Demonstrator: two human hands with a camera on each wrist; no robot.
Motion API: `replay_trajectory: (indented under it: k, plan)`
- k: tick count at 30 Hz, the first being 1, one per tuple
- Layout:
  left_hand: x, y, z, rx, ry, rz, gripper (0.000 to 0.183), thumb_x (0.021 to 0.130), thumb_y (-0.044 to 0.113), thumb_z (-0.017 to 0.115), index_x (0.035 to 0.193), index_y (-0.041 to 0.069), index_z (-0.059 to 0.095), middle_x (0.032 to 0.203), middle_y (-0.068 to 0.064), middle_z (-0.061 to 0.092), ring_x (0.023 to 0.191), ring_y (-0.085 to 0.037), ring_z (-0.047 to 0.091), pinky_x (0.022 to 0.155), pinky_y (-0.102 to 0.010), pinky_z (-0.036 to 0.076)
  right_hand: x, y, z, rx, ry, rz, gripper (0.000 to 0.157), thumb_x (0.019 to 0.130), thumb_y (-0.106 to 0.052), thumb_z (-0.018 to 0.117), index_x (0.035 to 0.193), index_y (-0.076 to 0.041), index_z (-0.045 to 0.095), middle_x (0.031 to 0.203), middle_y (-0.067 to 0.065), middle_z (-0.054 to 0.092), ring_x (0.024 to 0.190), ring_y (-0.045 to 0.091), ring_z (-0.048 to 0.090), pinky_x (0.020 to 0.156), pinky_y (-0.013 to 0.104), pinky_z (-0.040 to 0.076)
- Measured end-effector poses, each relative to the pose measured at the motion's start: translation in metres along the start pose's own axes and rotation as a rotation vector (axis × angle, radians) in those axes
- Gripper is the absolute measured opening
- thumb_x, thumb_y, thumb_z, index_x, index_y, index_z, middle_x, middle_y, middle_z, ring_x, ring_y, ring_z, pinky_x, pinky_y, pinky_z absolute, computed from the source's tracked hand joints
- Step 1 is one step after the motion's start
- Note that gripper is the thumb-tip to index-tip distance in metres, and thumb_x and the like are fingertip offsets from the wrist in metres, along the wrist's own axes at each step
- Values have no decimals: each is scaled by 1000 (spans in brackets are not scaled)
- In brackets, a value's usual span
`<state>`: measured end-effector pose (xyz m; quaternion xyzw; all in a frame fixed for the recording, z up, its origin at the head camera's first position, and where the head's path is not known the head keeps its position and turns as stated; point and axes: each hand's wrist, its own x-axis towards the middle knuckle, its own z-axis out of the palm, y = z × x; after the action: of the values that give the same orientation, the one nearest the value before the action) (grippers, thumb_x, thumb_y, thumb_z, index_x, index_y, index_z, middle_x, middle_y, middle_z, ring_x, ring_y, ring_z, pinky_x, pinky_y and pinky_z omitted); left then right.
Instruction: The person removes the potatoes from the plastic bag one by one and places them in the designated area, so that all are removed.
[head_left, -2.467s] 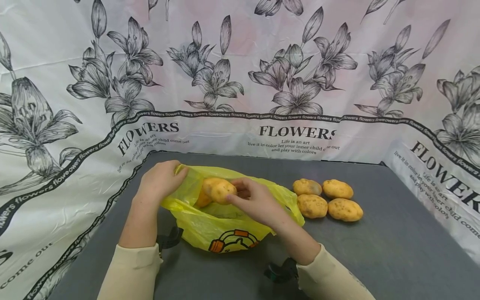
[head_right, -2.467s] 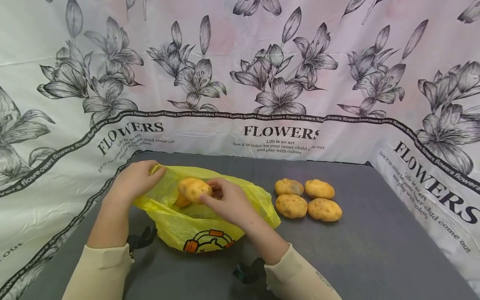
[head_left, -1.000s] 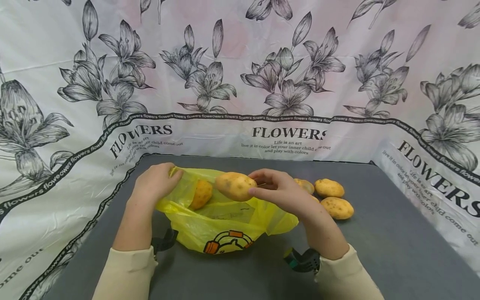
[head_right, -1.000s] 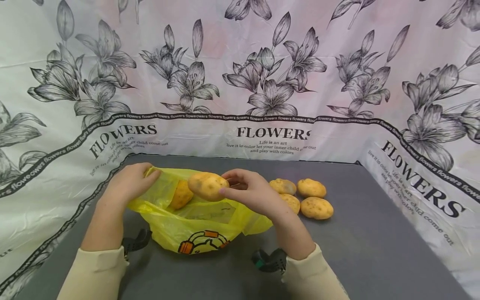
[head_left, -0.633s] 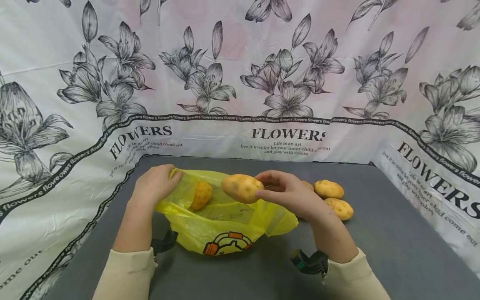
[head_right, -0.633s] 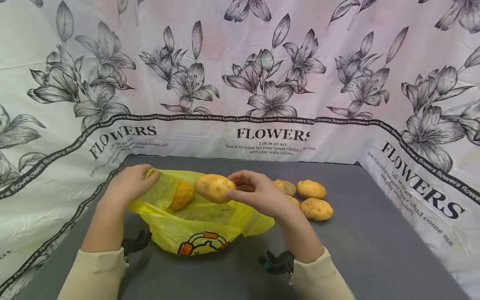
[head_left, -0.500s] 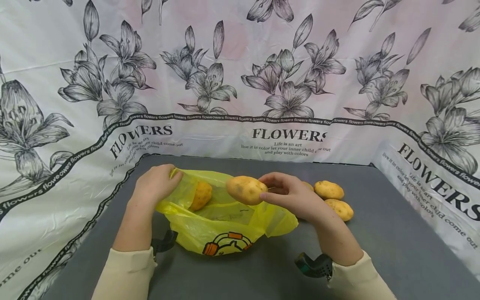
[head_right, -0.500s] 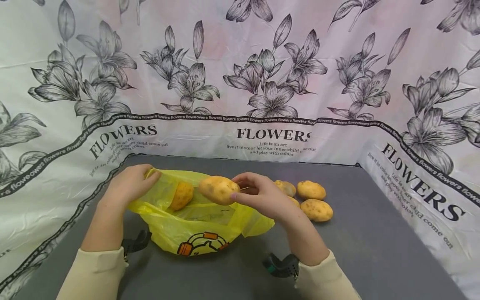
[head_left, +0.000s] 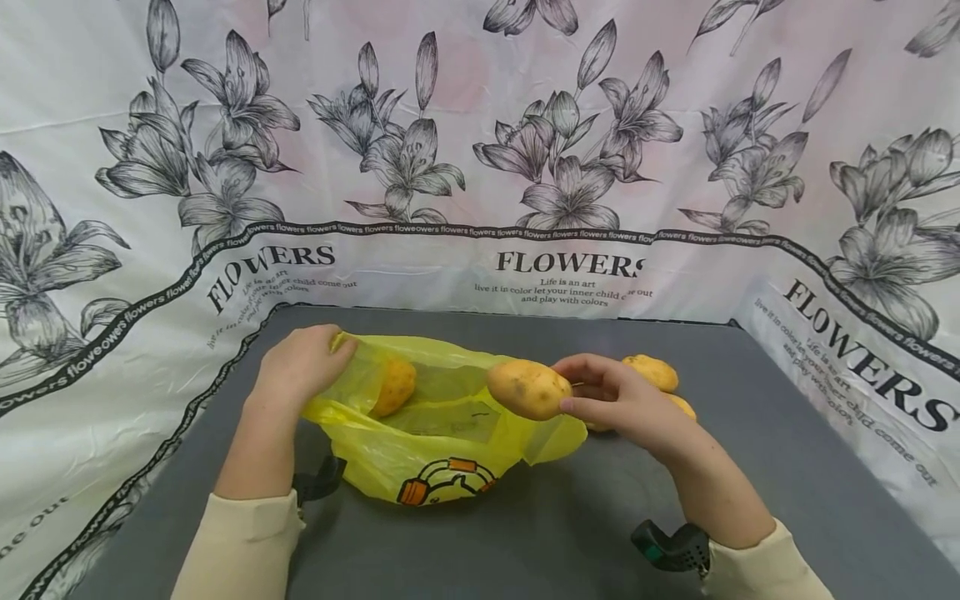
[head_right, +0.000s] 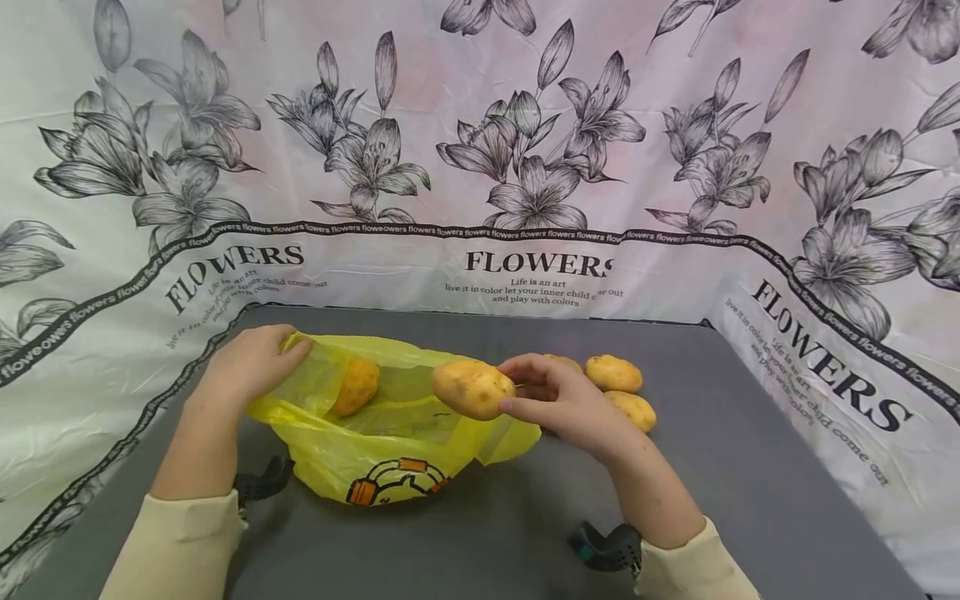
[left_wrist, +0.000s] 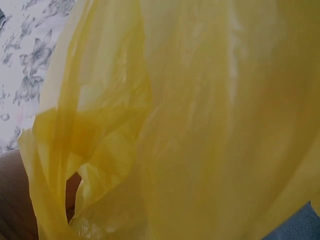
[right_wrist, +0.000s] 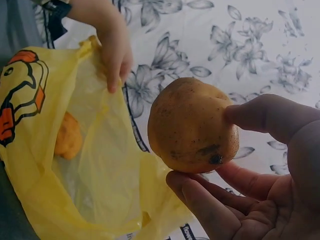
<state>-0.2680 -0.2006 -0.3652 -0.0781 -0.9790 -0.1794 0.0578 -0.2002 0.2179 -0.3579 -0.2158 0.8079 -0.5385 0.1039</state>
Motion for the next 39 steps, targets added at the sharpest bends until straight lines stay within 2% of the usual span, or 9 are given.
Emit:
replay_trajectory:
  k: [7,17,30,39]
  plan:
    - [-3,-3,-1,-3,-3,2,51,106,36,43,134,-3,61,133,-26,62,120,-47,58,97,-63,46,-7,3,-7,27,-1,-22,46,99,-15,69,139,0,52,137,18,57,117,26,64,86,38,57]
    - [-3,-5,2,-6,0,0,51,106,36,43,134,-3,61,131,-26,63,118,-46,59,96,-63,46,-16,13,-21,81,-40,-81,40,100,-7,65,137,2,53,135,17,60,117,26,66,85,44,59]
    - [-2,-7,2,-5,-6,-12,52,106,37,42,134,-3,61,131,-26,63,118,-46,59,96,-63,46,-28,21,-41,7,-92,-132,34,102,-3,60,135,3,53,128,18,59,117,23,65,85,37,57]
    - [-1,-4,1,-8,25,-1,49,106,36,44,131,-2,63,127,-24,65,112,-42,62,93,-61,48,-42,28,-58,-21,-113,-162,37,102,2,57,139,2,52,133,15,57,121,20,62,90,32,55]
